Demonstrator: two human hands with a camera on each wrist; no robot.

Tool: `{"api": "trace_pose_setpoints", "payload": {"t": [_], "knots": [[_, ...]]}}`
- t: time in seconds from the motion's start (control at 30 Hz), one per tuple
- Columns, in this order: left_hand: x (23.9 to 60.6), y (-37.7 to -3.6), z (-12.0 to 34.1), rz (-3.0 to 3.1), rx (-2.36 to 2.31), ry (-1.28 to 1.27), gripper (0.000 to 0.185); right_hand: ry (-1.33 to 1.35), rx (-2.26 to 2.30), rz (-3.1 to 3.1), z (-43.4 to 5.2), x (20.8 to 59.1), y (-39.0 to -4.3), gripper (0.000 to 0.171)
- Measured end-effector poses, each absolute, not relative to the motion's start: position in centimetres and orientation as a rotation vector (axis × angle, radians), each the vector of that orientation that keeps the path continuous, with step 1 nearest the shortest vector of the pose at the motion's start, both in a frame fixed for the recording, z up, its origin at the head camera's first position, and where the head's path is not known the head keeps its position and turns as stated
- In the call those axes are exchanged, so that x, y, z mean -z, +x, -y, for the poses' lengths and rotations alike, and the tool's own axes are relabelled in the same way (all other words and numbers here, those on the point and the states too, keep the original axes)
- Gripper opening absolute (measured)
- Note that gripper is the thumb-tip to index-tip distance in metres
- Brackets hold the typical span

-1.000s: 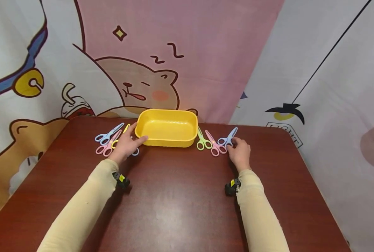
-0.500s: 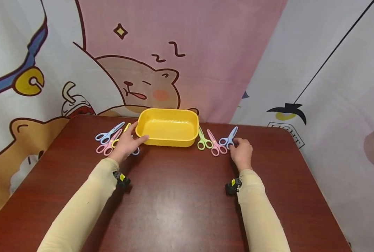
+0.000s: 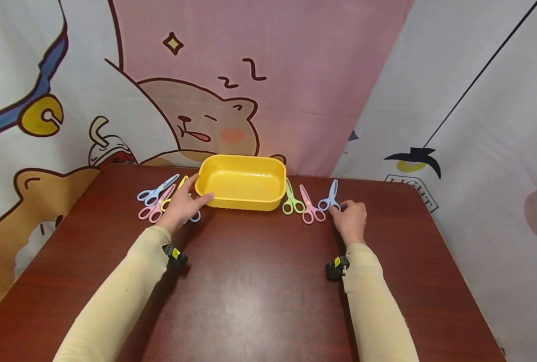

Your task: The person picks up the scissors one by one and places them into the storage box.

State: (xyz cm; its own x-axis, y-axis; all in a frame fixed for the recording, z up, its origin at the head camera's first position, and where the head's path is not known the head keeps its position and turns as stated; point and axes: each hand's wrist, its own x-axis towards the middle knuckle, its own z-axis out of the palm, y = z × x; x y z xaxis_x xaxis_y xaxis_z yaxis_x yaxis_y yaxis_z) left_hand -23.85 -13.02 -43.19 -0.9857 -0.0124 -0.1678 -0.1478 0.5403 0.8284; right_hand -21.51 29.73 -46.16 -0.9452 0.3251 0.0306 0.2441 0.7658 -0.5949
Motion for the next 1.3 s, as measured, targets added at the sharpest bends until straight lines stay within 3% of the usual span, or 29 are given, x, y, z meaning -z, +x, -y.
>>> {"api": "trace_pose_setpoints", "payload": {"t": [1.3], "knots": [[42.9,-23.8,12.9,-2.608,-1.48,-0.144,0.089,-0.581,-1.099,2.657,-30.3,45.2,-21.4,0.04]]}}
